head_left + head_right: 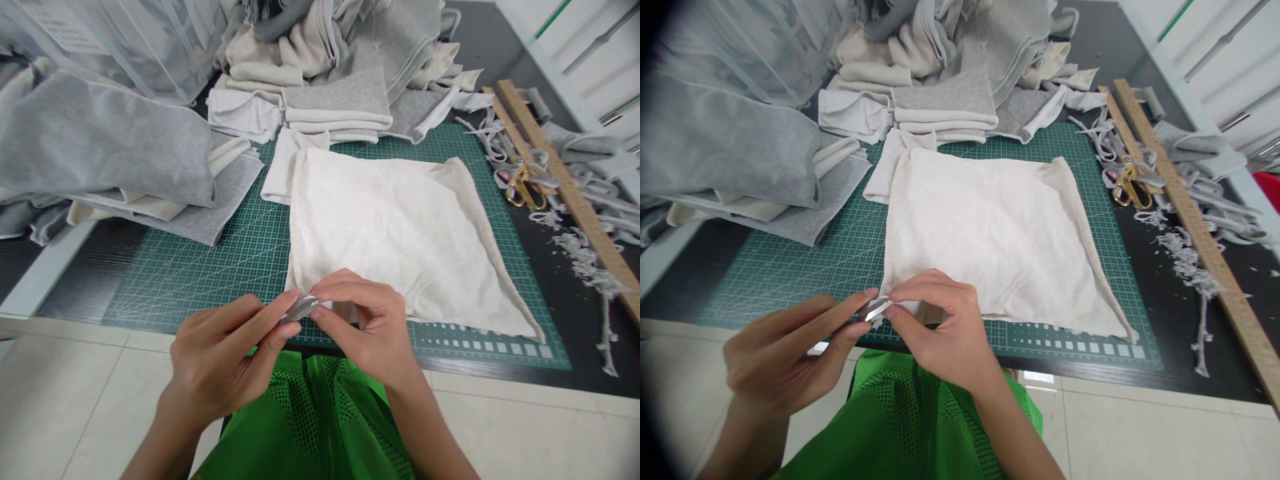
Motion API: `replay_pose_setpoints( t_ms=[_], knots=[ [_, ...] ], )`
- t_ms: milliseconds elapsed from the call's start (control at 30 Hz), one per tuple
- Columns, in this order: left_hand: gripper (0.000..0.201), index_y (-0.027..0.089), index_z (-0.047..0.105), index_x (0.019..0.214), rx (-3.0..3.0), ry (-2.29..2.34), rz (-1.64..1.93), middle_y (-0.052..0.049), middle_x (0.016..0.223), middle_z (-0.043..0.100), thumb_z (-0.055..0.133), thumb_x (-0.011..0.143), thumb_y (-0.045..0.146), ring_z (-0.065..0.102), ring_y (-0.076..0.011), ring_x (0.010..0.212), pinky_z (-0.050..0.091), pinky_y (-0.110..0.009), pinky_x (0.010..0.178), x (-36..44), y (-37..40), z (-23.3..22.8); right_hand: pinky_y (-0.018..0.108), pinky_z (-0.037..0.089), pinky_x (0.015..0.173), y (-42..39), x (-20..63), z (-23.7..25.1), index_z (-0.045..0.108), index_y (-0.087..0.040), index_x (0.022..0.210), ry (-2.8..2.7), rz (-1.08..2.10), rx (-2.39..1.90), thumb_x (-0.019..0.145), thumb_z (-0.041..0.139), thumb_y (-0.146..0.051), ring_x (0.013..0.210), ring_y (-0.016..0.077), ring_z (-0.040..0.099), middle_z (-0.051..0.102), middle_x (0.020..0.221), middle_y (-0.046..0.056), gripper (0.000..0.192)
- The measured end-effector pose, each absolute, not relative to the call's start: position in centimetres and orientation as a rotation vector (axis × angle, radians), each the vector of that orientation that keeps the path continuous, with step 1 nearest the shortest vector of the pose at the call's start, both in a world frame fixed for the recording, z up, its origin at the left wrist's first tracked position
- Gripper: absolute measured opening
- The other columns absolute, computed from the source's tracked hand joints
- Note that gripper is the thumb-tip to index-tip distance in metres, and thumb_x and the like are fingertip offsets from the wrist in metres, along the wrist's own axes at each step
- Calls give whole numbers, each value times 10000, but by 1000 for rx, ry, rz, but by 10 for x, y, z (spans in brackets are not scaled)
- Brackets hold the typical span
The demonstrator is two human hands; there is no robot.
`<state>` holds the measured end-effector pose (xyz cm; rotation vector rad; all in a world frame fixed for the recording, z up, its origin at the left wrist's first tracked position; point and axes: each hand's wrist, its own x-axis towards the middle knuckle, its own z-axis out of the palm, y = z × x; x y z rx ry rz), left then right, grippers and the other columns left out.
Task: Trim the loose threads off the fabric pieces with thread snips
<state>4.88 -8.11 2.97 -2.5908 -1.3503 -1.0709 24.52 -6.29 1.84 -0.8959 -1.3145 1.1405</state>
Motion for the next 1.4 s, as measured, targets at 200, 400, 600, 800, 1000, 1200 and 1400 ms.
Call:
replay_pose_setpoints(
  t_ms=[200,400,600,800,1000,1200,1400],
  knots=[
    [291,170,696,1194,-2584,-1267,-974,-1,782,705,714,905,197,613,-85,565,473,-252,522,48,-78,34,368,590,737,-64,245,18,796,-217,881,-1335,1118,-907,793,733,-59,767,182,712,784,827,59,192],
    [277,171,699,1176,-2603,-1302,-1020,-1,792,709,715,900,187,626,-88,573,468,-248,514,49,-79,31,364,585,733,-64,245,19,788,-202,868,-1351,1105,-919,795,733,-62,765,181,713,786,829,65,168],
    [276,176,694,1178,-2709,-1416,-1125,-3,822,706,698,902,160,635,-81,605,460,-216,510,52,-75,33,337,565,681,-64,244,17,785,-227,860,-1305,1117,-984,785,727,-87,746,177,703,783,823,46,169],
    [223,192,705,1148,-2885,-1455,-1097,13,770,699,658,930,181,606,-76,590,470,-202,534,61,-58,50,315,543,658,-65,244,18,790,-203,823,-1142,1171,-1057,776,741,-150,708,167,684,771,794,50,86],
    [176,207,755,1069,-2979,-1429,-994,-7,831,775,658,934,263,682,-112,634,510,-226,589,77,-36,66,310,568,725,-63,245,13,788,-222,789,-906,1183,-1076,778,756,-194,747,167,708,784,780,17,44],
    [151,260,772,980,-3129,-1248,-842,30,763,763,628,953,295,661,-110,599,445,-232,540,106,-8,82,268,554,680,-64,248,17,786,-229,739,-512,1112,-1020,728,803,-196,688,137,685,770,724,-8,38],
    [210,276,802,876,-3216,-913,-526,20,741,767,602,936,292,664,-153,653,404,-289,597,200,28,118,305,558,753,-49,298,30,748,-191,708,-215,813,-938,687,796,-210,758,155,682,737,736,8,55]
  ],
)
